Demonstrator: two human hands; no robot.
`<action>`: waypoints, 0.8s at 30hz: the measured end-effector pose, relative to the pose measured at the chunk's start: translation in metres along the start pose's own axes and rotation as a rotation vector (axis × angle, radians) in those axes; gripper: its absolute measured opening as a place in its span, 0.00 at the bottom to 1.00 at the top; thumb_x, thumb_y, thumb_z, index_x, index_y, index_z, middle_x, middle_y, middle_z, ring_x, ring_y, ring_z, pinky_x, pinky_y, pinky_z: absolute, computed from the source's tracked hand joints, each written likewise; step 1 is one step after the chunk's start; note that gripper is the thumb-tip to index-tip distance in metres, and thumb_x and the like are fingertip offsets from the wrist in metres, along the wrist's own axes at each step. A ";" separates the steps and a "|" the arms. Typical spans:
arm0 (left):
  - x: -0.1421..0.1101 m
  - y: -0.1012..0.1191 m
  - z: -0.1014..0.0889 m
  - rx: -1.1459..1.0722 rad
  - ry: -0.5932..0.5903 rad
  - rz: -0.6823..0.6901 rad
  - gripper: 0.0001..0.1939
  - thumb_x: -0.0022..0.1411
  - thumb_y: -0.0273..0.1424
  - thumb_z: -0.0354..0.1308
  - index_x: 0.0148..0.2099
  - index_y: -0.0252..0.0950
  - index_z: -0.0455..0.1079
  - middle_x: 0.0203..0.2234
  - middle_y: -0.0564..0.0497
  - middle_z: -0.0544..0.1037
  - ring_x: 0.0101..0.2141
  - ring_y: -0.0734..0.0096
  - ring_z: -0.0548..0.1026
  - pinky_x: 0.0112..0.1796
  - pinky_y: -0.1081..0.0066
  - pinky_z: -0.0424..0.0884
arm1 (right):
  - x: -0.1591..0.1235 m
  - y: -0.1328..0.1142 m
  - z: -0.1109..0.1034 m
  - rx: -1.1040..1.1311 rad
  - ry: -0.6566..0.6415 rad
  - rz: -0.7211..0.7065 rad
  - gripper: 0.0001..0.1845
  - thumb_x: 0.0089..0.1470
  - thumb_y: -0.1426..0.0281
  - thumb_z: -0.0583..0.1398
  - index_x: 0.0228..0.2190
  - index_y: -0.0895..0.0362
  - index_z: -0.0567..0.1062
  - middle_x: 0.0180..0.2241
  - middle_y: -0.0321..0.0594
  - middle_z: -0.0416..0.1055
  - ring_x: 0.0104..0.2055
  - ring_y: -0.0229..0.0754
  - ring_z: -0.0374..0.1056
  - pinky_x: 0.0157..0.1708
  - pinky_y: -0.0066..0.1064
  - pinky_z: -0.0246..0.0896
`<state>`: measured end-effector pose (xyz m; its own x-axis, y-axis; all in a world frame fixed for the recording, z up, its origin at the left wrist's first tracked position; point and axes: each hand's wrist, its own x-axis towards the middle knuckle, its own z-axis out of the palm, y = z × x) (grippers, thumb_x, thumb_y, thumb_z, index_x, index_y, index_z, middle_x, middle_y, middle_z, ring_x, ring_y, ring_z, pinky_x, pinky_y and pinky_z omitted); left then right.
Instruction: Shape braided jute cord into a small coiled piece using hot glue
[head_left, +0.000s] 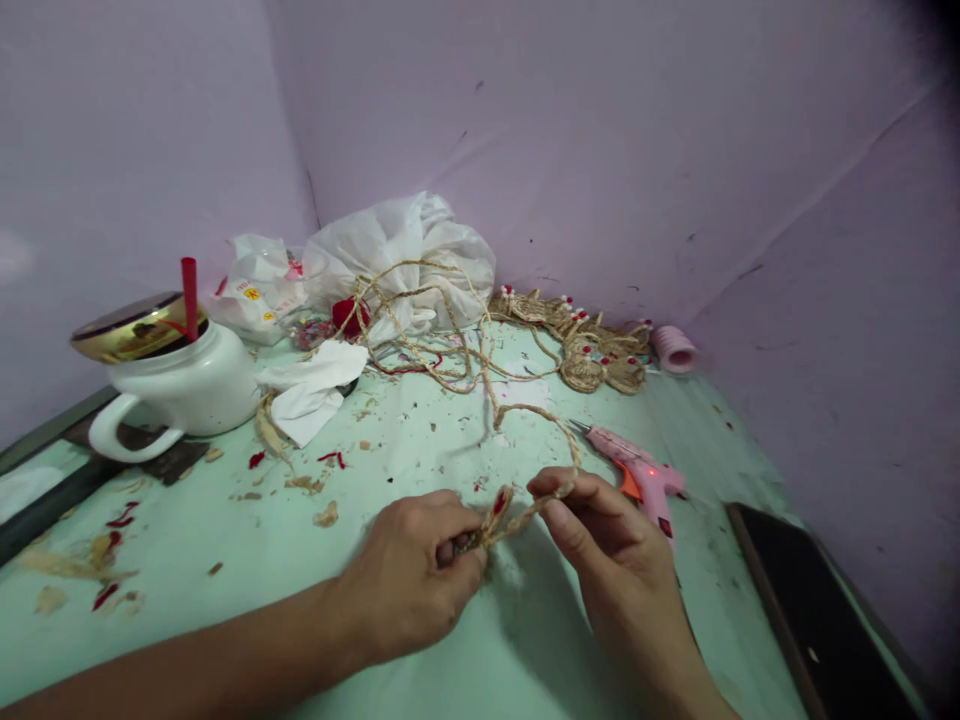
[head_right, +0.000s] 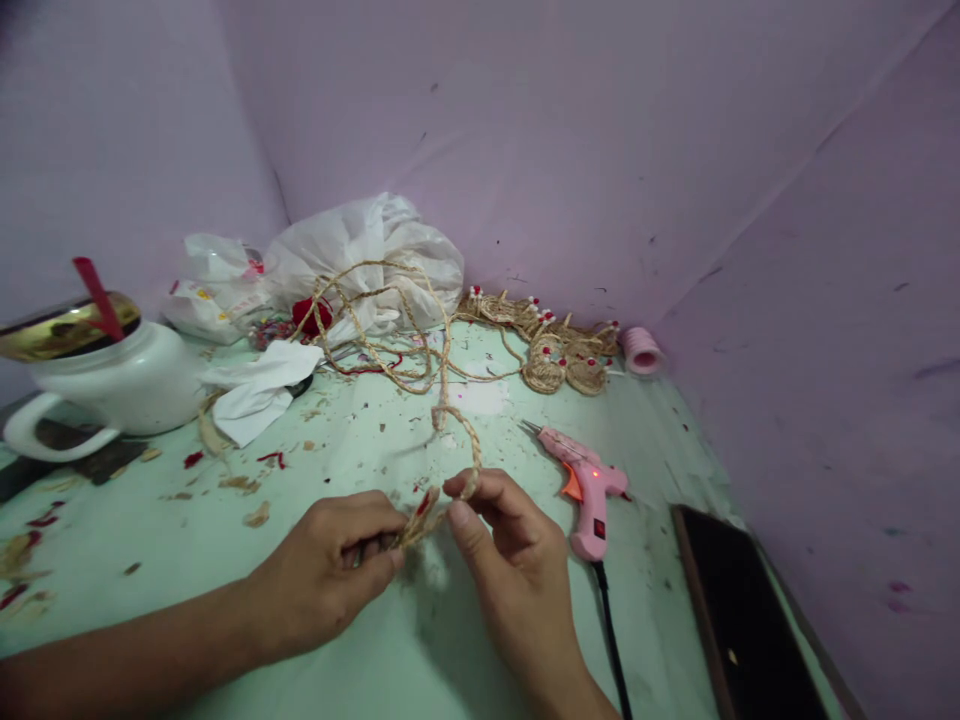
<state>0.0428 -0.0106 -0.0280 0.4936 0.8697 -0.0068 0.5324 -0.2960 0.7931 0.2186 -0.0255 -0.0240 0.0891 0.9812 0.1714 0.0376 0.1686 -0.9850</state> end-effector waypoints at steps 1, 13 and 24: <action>0.001 0.000 -0.001 -0.022 -0.001 -0.025 0.07 0.55 0.28 0.50 0.27 0.35 0.68 0.22 0.55 0.66 0.24 0.77 0.64 0.26 0.75 0.58 | -0.001 -0.002 0.001 -0.026 0.007 -0.055 0.05 0.50 0.72 0.61 0.32 0.50 0.75 0.31 0.33 0.72 0.35 0.34 0.68 0.36 0.23 0.64; 0.009 -0.008 -0.004 -0.223 -0.074 0.079 0.08 0.56 0.31 0.52 0.31 0.35 0.72 0.26 0.52 0.73 0.30 0.71 0.70 0.32 0.75 0.64 | -0.010 -0.010 0.022 -0.687 -0.439 -0.941 0.17 0.57 0.75 0.51 0.46 0.68 0.70 0.43 0.52 0.74 0.46 0.46 0.69 0.49 0.39 0.63; 0.007 -0.012 0.001 -0.223 0.214 0.258 0.08 0.56 0.25 0.52 0.25 0.33 0.64 0.22 0.50 0.69 0.29 0.72 0.69 0.33 0.72 0.65 | 0.017 -0.033 -0.057 -1.132 0.485 -0.123 0.14 0.51 0.63 0.57 0.39 0.51 0.75 0.35 0.46 0.76 0.35 0.51 0.71 0.37 0.43 0.63</action>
<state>0.0402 -0.0015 -0.0381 0.4247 0.8474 0.3187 0.2359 -0.4434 0.8647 0.2761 -0.0193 0.0124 0.3745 0.7873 0.4898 0.8895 -0.1559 -0.4296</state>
